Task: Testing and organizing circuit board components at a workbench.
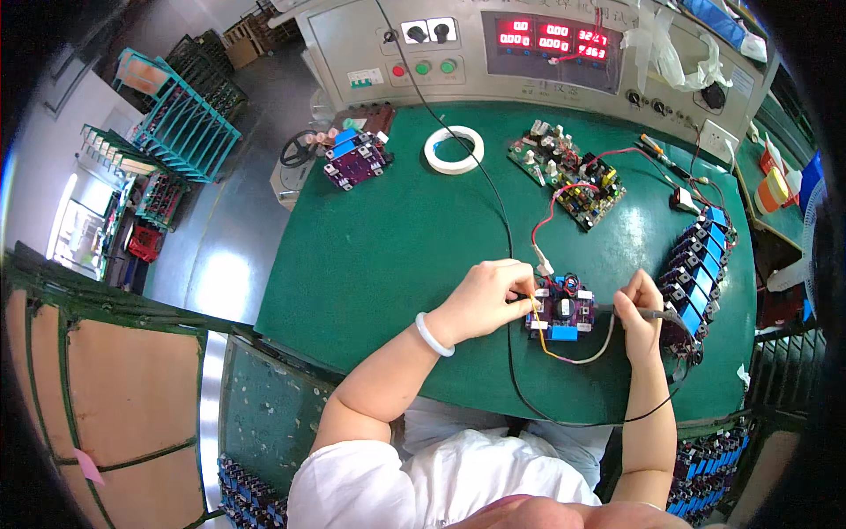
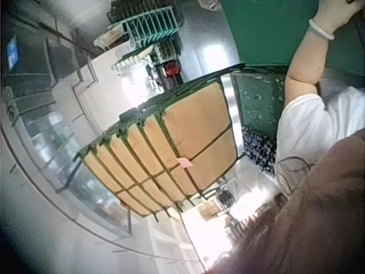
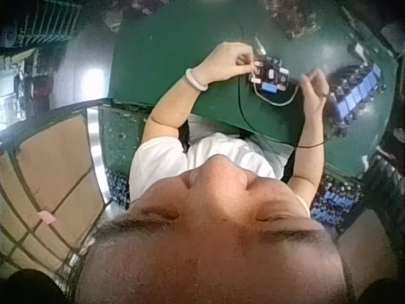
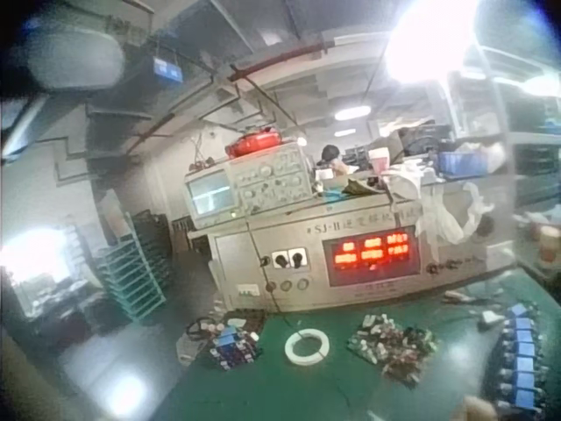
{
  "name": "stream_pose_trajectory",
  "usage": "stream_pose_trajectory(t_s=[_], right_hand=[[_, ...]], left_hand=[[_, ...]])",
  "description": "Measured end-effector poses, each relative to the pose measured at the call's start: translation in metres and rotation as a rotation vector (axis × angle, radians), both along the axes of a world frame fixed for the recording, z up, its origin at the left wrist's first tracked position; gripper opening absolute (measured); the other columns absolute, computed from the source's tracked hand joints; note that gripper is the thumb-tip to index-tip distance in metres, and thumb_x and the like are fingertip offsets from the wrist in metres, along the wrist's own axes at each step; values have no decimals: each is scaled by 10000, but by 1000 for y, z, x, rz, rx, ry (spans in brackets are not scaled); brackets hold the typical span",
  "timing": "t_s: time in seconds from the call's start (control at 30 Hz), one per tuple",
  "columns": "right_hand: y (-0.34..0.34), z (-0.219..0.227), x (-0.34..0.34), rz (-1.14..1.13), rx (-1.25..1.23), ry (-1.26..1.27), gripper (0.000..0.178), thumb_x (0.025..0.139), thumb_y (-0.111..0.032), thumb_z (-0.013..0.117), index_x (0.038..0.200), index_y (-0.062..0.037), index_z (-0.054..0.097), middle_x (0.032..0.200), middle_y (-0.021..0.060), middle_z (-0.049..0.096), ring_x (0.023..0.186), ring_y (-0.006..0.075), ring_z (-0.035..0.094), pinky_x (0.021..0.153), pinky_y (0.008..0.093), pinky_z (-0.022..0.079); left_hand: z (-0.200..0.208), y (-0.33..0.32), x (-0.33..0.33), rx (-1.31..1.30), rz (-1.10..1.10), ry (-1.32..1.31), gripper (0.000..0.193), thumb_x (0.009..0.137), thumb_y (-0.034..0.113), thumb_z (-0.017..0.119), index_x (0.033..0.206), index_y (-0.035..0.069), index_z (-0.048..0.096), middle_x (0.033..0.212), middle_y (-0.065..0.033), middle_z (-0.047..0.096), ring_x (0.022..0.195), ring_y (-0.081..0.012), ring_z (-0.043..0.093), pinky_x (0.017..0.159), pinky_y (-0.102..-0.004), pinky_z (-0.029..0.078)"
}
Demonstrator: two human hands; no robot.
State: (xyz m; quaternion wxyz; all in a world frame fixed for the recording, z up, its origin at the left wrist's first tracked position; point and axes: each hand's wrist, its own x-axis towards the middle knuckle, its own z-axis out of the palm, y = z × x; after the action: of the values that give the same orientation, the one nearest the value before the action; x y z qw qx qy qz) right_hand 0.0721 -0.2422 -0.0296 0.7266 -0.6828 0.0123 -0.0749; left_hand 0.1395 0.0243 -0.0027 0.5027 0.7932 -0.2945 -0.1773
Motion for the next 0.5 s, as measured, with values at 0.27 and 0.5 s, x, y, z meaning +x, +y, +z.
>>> stream_pose_trajectory(t_s=[0.27,0.5], right_hand=[[36,23,1,153,-103,-66,171,851,-120,727,849,-11,596,753,26,643,652,70,563,565,226,438],[43,15,2,143,-392,-51,180,861,-122,716,806,1,598,678,81,646,582,118,588,540,258,454]], left_hand=[[8,9,8,-85,28,239,132,841,54,752,878,-41,667,948,-100,680,890,-149,664,807,-294,556],[6,4,7,-70,19,316,163,834,67,767,920,-42,682,972,-107,696,915,-155,671,840,-292,550]])
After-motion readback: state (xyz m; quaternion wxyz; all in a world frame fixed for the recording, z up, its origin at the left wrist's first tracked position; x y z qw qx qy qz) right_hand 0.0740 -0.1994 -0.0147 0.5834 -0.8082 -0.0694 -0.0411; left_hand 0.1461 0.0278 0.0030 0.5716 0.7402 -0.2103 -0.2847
